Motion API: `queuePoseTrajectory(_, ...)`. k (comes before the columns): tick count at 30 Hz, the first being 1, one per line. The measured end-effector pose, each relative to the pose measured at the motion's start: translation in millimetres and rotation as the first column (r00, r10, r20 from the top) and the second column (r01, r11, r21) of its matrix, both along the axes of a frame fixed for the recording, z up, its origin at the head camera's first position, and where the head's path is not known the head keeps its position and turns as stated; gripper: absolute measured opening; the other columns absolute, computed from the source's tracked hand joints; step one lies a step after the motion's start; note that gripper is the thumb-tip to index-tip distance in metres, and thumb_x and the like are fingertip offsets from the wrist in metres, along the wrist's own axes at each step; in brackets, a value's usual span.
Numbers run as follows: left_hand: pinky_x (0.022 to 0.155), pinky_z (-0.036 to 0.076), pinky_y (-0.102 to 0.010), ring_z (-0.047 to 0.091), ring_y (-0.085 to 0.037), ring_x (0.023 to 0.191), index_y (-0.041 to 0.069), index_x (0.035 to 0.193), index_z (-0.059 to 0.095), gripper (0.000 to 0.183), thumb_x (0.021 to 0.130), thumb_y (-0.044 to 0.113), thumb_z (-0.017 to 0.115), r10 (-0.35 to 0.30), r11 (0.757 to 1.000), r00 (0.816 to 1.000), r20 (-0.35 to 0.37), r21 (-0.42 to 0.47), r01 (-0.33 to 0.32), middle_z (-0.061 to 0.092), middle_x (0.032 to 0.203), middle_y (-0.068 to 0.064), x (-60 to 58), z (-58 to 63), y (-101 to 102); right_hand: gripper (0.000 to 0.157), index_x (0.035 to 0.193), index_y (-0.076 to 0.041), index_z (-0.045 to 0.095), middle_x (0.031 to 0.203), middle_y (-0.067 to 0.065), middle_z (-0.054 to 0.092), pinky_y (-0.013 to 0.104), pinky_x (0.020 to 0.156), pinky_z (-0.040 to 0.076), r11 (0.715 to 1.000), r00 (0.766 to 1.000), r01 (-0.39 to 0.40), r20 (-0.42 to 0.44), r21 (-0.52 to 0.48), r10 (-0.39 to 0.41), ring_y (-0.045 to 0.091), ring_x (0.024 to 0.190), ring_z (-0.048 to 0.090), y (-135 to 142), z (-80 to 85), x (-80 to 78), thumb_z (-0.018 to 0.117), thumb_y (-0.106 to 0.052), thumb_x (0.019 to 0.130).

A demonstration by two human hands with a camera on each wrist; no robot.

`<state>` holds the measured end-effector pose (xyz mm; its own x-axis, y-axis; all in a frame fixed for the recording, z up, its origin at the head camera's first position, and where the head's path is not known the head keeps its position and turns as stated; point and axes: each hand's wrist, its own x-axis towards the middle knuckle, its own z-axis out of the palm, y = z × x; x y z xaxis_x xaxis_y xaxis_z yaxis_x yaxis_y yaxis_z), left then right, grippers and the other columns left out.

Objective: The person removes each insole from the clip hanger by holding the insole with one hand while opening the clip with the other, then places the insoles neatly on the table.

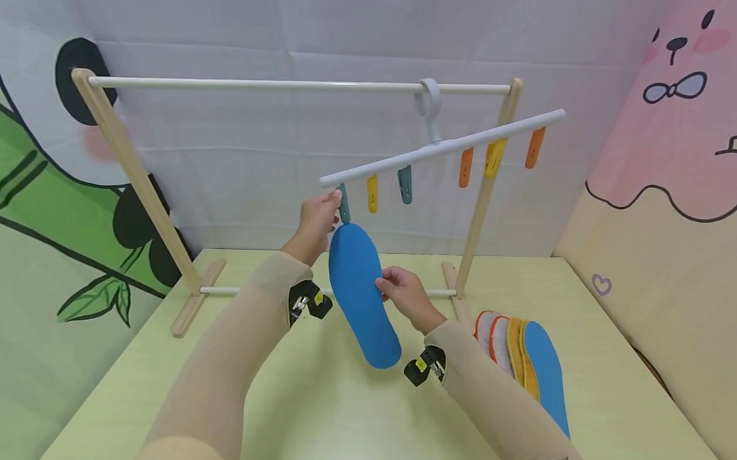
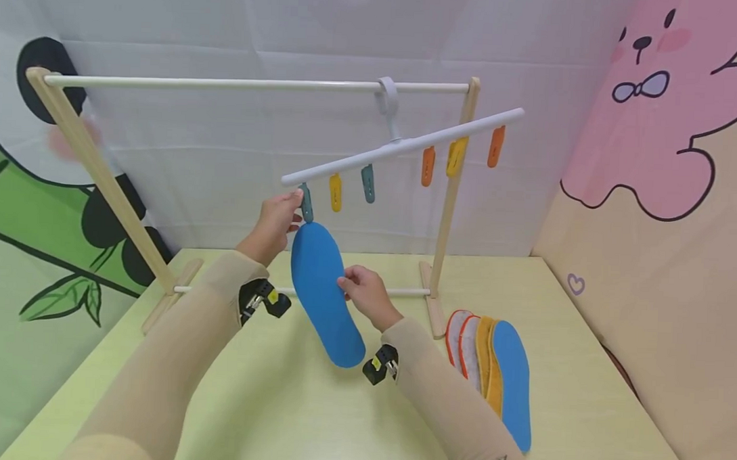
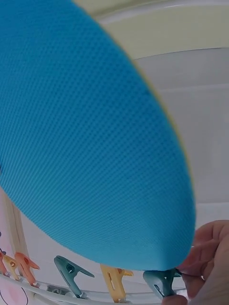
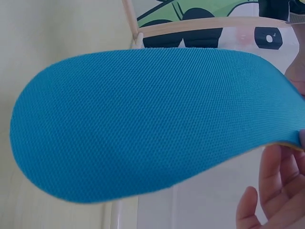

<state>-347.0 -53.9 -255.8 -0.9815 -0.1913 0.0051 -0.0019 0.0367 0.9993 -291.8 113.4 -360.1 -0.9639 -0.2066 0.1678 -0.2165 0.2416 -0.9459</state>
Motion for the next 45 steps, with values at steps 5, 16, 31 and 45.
queuePoseTrajectory(5,0.088,0.037,-0.040,0.043,-0.021,0.088,0.000,0.112,0.059,0.036,0.102,0.031,0.047,0.003,0.999,1.000,0.004,-0.042,-0.003,0.046,0.101,-0.005,-0.7,2.1,-2.5,0.015,0.102,0.007,0.060,0.086,0.010,0.061,0.040,0.081,0.051,1.000,1.000,-0.003,0.013,-0.025,0.003,0.017,0.076,0.058,1.9,-0.3,1.8,0.053,-0.006,0.098)
queuePoseTrajectory(16,0.083,0.038,-0.036,0.043,-0.020,0.086,0.005,0.099,0.057,0.030,0.102,0.033,0.047,-0.008,0.999,0.999,0.038,-0.050,0.010,0.046,0.098,-0.004,0.8,3.5,-1.7,0.015,0.102,0.007,0.060,0.087,0.010,0.061,0.036,0.079,0.050,1.000,1.000,0.003,0.012,-0.030,-0.003,0.017,0.077,0.058,7.8,0.4,2.2,0.053,-0.006,0.098)
queuePoseTrajectory(31,0.085,0.038,-0.038,0.042,-0.020,0.083,0.002,0.104,0.058,0.033,0.102,0.033,0.047,-0.015,0.998,0.998,0.053,-0.059,0.018,0.047,0.101,-0.009,2.9,3.5,-3.5,0.016,0.103,0.006,0.060,0.088,0.010,0.061,0.041,0.083,0.050,1.000,0.999,0.022,0.032,-0.019,-0.022,0.019,0.079,0.058,11.3,4.9,-0.5,0.053,-0.007,0.098)
queuePoseTrajectory(45,0.089,0.039,-0.041,0.042,-0.019,0.081,0.001,0.109,0.060,0.035,0.101,0.033,0.047,-0.004,0.997,0.999,0.046,-0.071,0.008,0.046,0.095,-0.004,1.9,1.7,-3.3,0.017,0.105,0.006,0.059,0.091,0.011,0.061,0.038,0.083,0.050,1.000,0.999,0.027,0.032,0.001,-0.027,0.020,0.082,0.058,14.4,4.9,-2.3,0.052,-0.008,0.099)
